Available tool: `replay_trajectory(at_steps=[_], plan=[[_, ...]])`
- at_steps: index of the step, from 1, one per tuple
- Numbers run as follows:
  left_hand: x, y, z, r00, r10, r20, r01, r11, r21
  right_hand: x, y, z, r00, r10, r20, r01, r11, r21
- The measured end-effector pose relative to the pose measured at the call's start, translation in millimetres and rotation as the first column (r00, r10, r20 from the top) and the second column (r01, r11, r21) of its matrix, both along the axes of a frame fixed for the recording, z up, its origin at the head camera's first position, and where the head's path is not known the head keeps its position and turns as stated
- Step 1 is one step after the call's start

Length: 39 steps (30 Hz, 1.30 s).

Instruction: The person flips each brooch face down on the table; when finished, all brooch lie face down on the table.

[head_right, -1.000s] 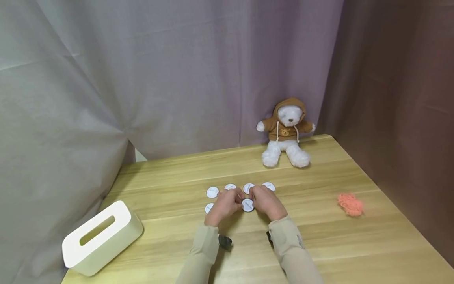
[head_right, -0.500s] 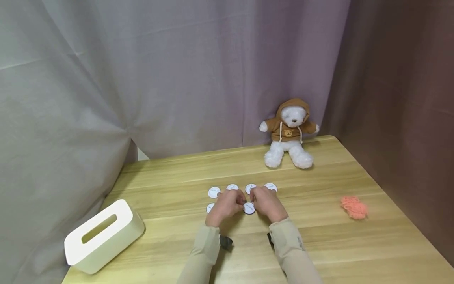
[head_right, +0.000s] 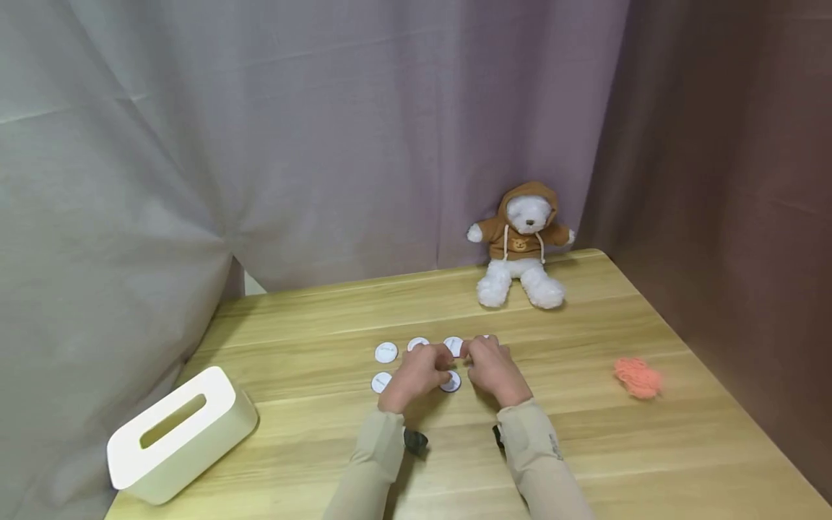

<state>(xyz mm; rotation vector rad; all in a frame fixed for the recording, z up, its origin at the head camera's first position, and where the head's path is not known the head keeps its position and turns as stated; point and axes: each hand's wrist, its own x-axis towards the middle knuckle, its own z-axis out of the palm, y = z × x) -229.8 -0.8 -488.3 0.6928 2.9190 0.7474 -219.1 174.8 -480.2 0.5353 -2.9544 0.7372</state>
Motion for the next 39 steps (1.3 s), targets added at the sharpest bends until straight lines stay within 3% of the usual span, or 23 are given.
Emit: replay_trajectory(at_steps=[11, 23, 32, 39], plan=[[-2.3, 14.7, 0.0, 0.996, -0.074, -0.043, 0.074, 0.997, 0.006, 3.0, 9, -5.0, 1.000, 0.007, -0.008, -0.007, 1.000, 0.020], [-5.2, 31.8, -2.7, 0.992, -0.098, -0.080, 0.090, 0.992, -0.092, 5.5, 18, -1.3, 1.000, -0.011, 0.019, 0.011, 1.000, 0.024], [-3.8, 34.9, -2.5, 0.994, -0.088, -0.068, 0.084, 0.995, -0.057, 5.4, 25, 4.0, 0.997, 0.016, 0.077, -0.018, 1.000, 0.018], [-2.9, 36.2, -2.6, 0.993, -0.098, -0.060, 0.099, 0.995, 0.006, 8.2, 33, 5.6, 0.998, 0.054, 0.041, -0.053, 0.998, -0.028]])
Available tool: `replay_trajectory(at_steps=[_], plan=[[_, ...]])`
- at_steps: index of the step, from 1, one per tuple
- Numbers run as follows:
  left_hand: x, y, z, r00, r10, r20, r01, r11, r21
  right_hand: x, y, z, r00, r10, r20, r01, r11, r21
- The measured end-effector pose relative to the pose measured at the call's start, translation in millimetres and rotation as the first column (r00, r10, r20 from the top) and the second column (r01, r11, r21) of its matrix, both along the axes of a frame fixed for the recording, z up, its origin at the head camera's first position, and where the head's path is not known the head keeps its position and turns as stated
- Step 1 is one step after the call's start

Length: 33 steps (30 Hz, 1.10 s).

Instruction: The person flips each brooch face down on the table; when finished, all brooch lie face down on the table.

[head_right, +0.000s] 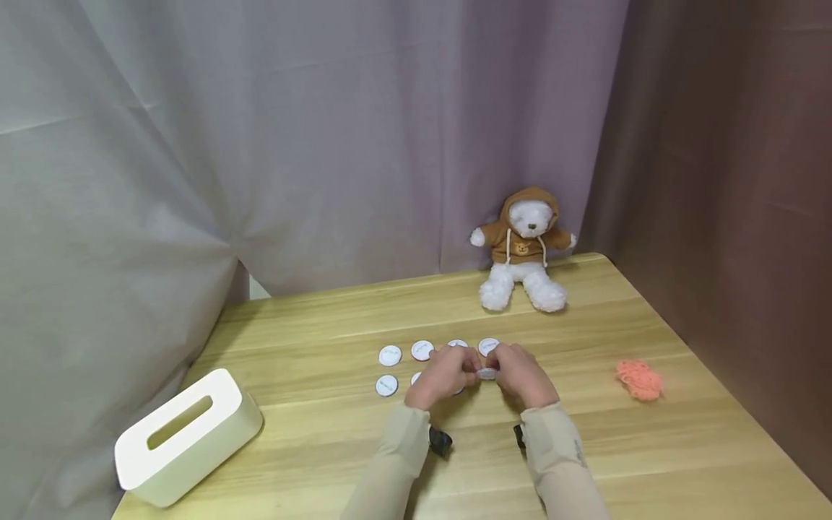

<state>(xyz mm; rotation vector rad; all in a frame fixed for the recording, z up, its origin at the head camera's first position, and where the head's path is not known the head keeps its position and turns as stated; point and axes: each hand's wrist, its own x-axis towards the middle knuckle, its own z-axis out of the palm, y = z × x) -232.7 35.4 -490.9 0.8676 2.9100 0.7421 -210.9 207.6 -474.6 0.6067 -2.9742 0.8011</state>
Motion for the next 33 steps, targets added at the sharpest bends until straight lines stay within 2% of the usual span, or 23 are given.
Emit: replay_trajectory(at_steps=[6, 15, 25, 33], plan=[[-3.9, 3.1, -2.7, 1.000, -0.007, -0.001, 0.007, 1.000, -0.001, -1.4, 4, -1.9, 1.000, 0.004, -0.007, -0.004, 1.000, -0.020], [-5.1, 7.8, -4.7, 0.999, 0.021, -0.039, -0.022, 0.999, -0.029, -0.9, 3, -6.7, 0.996, -0.081, 0.024, 0.082, 0.995, -0.048], [-6.2, 11.3, -5.5, 1.000, 0.027, -0.014, -0.028, 0.997, -0.069, 0.1, 4, -6.3, 0.998, -0.049, 0.032, 0.049, 0.999, -0.009], [-6.8, 14.9, -6.9, 0.999, 0.020, -0.043, -0.026, 0.989, -0.145, -2.7, 5, -6.7, 0.996, -0.050, 0.080, 0.049, 0.999, 0.003]])
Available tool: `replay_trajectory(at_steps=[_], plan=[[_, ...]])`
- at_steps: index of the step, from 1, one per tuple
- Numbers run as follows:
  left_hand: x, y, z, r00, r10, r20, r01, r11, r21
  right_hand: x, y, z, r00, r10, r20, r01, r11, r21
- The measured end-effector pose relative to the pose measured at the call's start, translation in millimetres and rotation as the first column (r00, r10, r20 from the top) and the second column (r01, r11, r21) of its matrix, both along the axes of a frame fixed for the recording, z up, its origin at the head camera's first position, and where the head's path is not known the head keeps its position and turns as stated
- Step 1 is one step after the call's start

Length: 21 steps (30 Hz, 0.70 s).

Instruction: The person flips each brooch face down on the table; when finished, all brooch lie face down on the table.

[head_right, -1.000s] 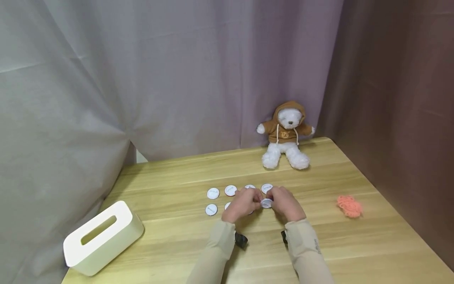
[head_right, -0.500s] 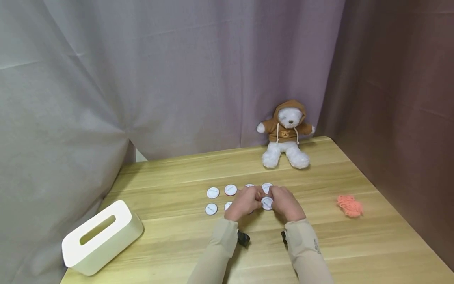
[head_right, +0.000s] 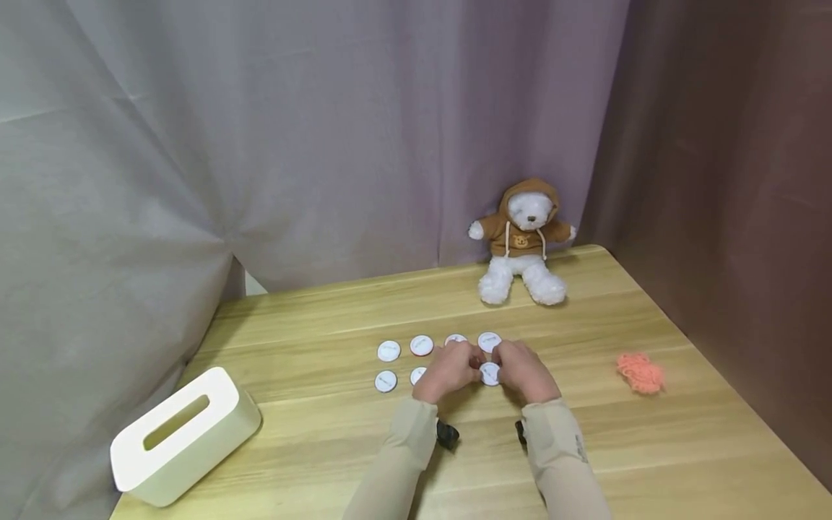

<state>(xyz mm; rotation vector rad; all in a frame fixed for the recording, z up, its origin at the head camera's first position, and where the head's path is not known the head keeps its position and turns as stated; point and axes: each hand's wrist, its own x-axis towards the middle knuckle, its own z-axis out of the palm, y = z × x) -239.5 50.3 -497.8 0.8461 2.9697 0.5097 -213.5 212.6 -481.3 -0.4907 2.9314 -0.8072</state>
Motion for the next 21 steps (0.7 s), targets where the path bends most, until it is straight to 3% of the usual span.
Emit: replay_trajectory(at_steps=[11, 21], plan=[[6.2, -1.6, -0.4, 1.000, 0.004, -0.013, -0.004, 0.999, -0.035, 2.5, 2, -1.4, 1.000, -0.016, 0.015, 0.016, 1.000, -0.024], [2.8, -14.8, 6.8, 0.999, -0.021, 0.028, 0.020, 0.999, 0.029, 0.1, 1, 11.2, 0.999, -0.046, 0.009, 0.045, 0.997, 0.066]])
